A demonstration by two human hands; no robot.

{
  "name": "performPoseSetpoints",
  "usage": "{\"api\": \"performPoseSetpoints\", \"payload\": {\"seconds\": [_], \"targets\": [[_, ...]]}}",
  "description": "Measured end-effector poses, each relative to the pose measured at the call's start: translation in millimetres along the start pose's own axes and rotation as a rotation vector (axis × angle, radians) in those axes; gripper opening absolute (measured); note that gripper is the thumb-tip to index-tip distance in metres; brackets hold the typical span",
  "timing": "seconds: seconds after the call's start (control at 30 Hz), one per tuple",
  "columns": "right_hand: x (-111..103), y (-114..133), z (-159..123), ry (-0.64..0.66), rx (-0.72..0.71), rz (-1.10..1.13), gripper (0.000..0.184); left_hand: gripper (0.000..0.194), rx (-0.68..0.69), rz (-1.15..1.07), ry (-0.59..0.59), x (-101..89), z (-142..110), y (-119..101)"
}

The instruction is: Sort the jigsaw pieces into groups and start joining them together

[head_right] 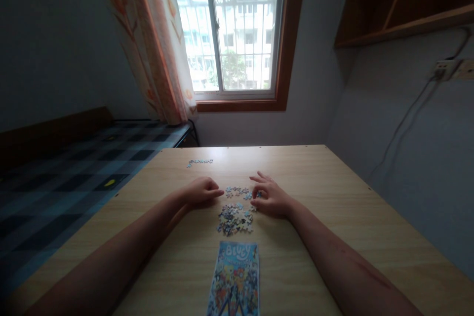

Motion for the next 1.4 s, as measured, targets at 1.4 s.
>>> {"api": "performPoseSetpoints", "payload": {"seconds": [1.4], "targets": [[1, -6, -12, 0.129, 0.016, -0.033, 0.029, 0.058, -0.006, 0.043, 0.008, 0.3, 1, 1]]}}
Point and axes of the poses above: each hand's wrist, its own z-axis towards the middle knuckle, its own x-axis out of the palm, y = z × x, the point moved 9 cm from there along z, towards the middle knuckle, and after that the axes turned 10 degrees about -y, right-handed, at the moved point
